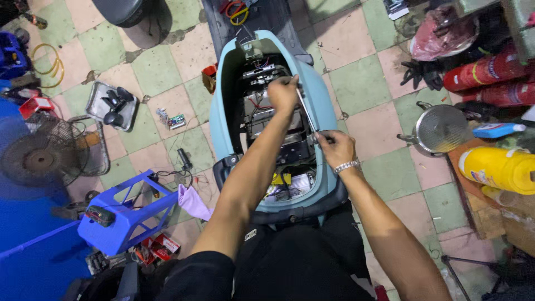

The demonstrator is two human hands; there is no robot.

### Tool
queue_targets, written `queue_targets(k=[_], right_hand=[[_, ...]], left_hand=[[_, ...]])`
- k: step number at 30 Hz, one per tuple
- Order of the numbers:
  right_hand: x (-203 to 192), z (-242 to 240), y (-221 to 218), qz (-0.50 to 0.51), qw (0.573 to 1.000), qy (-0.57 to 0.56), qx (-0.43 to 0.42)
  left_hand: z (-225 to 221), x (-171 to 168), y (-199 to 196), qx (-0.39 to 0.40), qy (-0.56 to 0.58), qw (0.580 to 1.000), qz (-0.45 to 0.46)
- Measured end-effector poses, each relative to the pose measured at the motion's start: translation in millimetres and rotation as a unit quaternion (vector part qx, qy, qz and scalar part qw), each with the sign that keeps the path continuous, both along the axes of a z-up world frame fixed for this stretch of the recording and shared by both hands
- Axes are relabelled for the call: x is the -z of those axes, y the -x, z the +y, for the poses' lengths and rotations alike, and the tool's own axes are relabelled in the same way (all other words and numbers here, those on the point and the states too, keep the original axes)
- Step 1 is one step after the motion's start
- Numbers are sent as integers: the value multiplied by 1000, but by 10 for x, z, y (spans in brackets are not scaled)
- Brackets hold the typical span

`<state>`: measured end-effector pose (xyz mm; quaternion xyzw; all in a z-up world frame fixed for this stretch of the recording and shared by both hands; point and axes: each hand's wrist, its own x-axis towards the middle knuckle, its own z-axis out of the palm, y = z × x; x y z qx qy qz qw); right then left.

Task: The person works on the internal components of a light blue scooter, using a T-handle socket wrench to unscrew and remove various fasteners from the frame and battery area.

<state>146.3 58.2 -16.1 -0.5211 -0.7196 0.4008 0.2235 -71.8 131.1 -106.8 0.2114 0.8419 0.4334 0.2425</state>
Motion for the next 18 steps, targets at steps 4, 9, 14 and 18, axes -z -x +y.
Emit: queue_targets(k=[4, 9, 14, 18], right_hand=[[-3, 18, -374, 77, 982, 89, 147], [-217, 338, -870, 198, 937, 37, 286], [-387, 529, -1131, 79, 979, -85, 169], [-289, 381, -959, -18, 1000, 8, -6]], left_hand=[[518, 101, -608, 91, 48, 989, 108], [372, -27, -2014, 197, -26, 973, 120], [-666, -427, -2529, 379, -83, 911, 137], [-1281, -592, -2418, 497, -90, 844, 177]])
